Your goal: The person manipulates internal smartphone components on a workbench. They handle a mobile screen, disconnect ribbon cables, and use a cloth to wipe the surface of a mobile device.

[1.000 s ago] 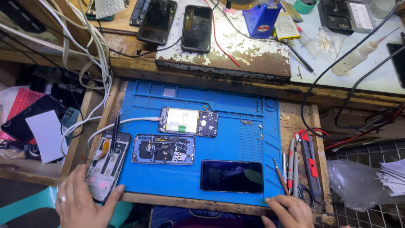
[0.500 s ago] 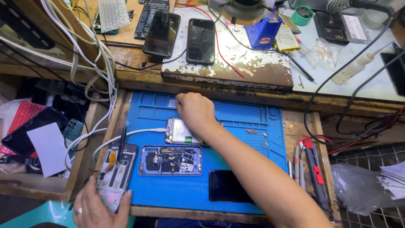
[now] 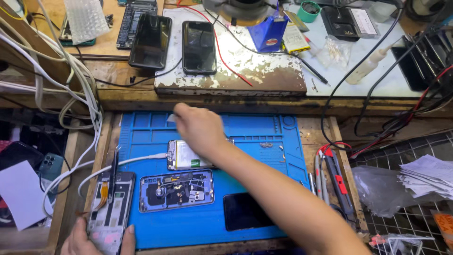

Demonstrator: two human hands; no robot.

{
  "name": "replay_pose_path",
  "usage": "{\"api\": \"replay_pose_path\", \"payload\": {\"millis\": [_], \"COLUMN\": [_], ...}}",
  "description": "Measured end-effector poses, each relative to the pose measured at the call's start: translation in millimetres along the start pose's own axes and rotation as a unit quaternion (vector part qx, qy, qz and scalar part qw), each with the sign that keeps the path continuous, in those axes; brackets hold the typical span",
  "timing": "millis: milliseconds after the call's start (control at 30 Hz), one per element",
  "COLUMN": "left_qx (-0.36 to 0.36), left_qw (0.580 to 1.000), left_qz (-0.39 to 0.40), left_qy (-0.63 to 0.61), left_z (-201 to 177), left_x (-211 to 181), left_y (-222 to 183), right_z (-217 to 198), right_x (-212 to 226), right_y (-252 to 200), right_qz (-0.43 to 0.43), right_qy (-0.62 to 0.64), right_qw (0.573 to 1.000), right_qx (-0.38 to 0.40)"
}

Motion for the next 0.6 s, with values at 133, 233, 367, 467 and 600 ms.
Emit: {"api": "replay_pose_path", "payload": {"millis": [133,233,367,467,600], "left_qx": [-0.014,0.003,0.078,0.131,0.229], "left_qw": [0.995,0.980,0.946,0.927,0.894], "left_qz": [0.067,0.194,0.259,0.253,0.235], "left_qy": [0.075,-0.044,-0.179,-0.244,-0.305], "left_z": [-13.2,-13.2,-6.7,-10.5,-11.1], "left_x": [-16.9,-53.8,-123.9,-150.2,-188.7], "left_y": [-13.9,-25.8,-55.2,-44.3,-12.4], "right_z": [-104.6,-179.3,-228.5,-228.8,-204.0], "right_x": [-30.5,-65.0,-71.4,-55.1,-44.4], "right_y": [-55.3,-113.6,-191.9,-232.4,-253.0], "right_qz": [0.078,0.166,0.206,0.139,0.142], "right_qy": [0.115,0.150,0.043,-0.059,-0.017], "right_qw": [0.990,0.973,0.970,0.977,0.981], "right_qx": [-0.019,-0.051,-0.122,-0.148,-0.131]}}
Point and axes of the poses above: each hand's wrist, its own y-axis towards the middle knuckle, its own z-axis out of the palm, x = y × z, the point moved 5 cm from there along y, towards the middle knuckle, and after that the axes turned 12 degrees about -x, right-handed, at the moved point
